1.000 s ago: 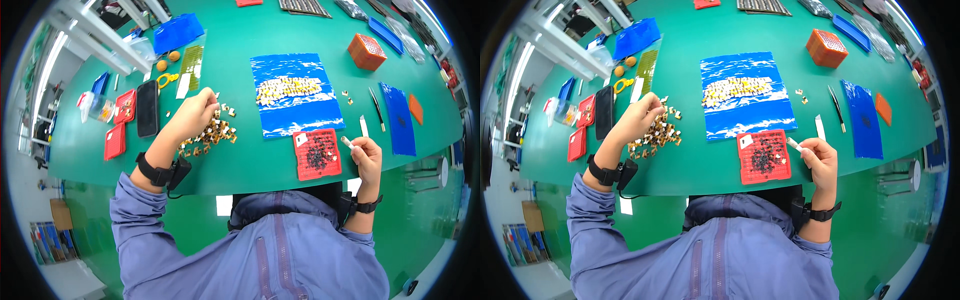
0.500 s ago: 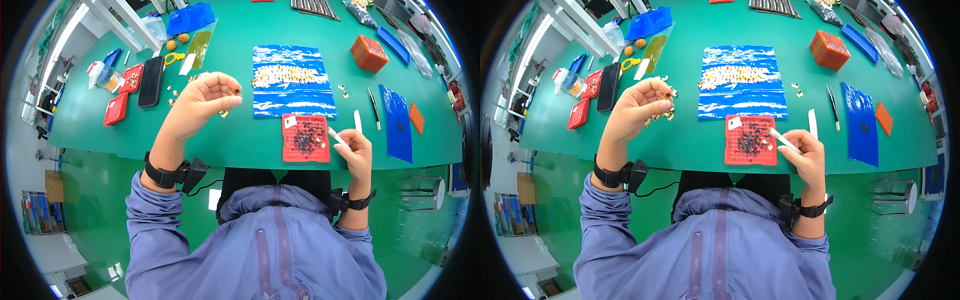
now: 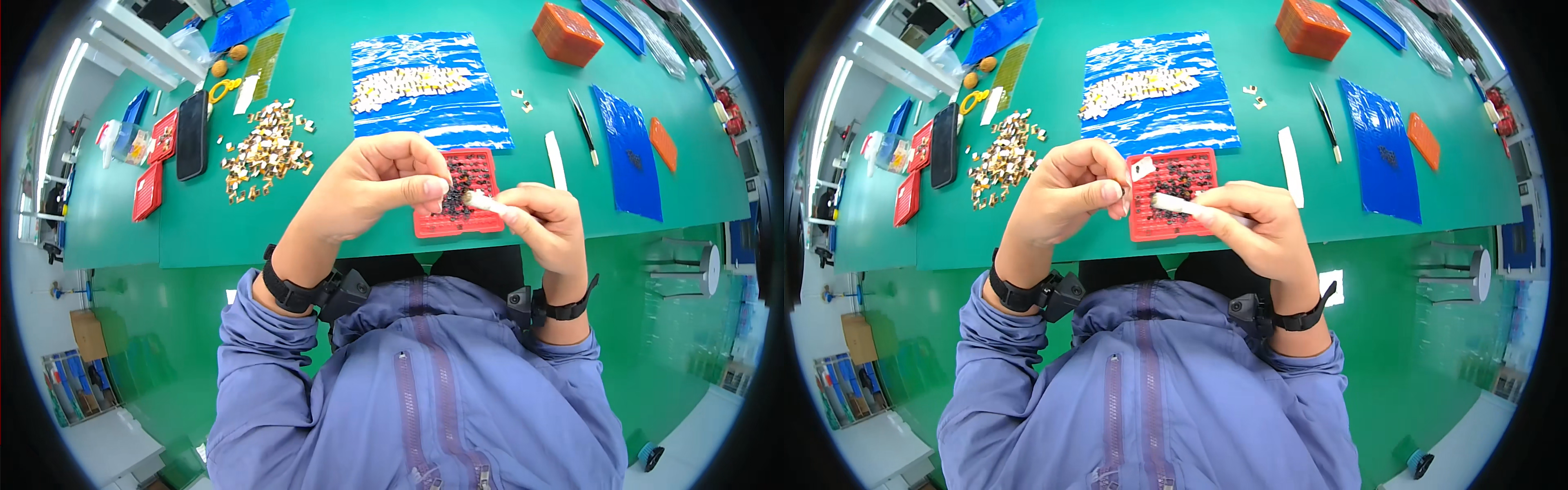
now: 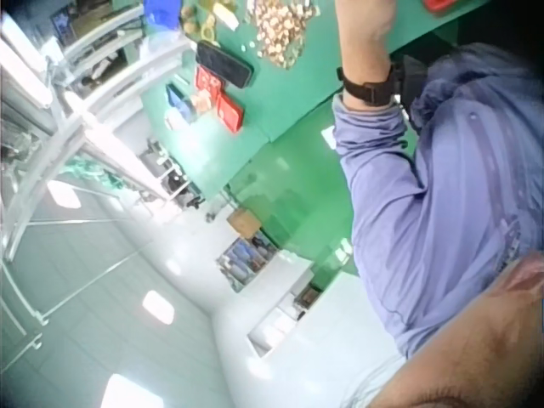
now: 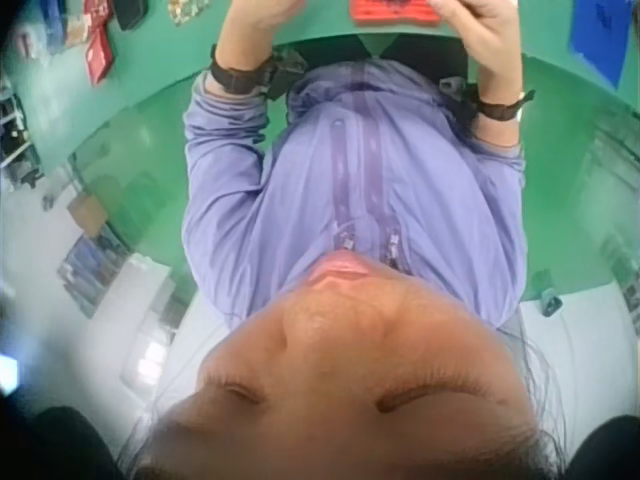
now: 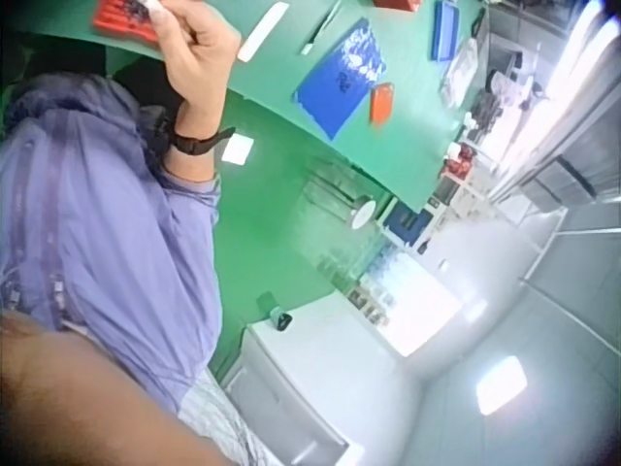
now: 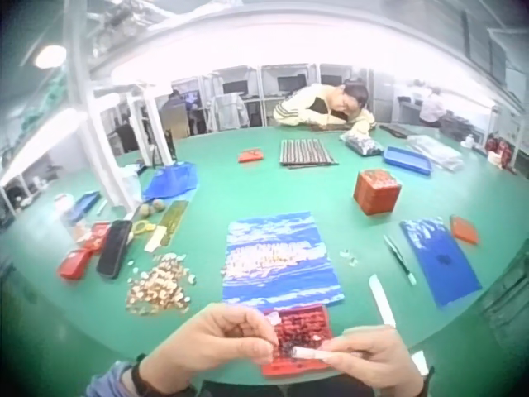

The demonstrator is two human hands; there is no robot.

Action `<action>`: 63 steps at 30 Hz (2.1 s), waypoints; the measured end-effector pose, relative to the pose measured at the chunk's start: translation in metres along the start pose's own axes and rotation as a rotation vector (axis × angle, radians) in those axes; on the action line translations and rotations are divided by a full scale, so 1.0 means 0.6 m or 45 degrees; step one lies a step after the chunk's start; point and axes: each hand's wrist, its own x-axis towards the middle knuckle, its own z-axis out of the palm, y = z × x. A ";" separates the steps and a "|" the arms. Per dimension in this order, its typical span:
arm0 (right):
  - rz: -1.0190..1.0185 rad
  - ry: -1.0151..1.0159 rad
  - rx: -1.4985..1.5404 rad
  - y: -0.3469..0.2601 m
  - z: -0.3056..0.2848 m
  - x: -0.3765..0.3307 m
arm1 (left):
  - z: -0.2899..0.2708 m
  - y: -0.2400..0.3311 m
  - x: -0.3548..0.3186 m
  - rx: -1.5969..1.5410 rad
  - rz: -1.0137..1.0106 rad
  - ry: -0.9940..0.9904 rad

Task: The person uses a white pen-like tool to pick up small electronic components from a red tray and place them onto a blue sheet. The person repeatedly picks up components and arranges them in rows on the blue surface.

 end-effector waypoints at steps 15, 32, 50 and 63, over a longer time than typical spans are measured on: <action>-0.103 -0.053 -0.114 -0.004 0.004 0.040 | -0.026 -0.041 0.022 -0.318 -0.220 -0.115; 0.357 -0.133 0.327 0.005 0.003 0.029 | -0.030 -0.046 0.025 -0.360 -0.271 -0.159; 0.470 -0.150 0.497 0.005 0.003 0.020 | -0.033 -0.047 0.025 -0.294 -0.260 -0.152; 0.068 0.015 0.236 0.022 0.019 0.023 | -0.034 -0.049 0.025 -0.271 -0.256 -0.126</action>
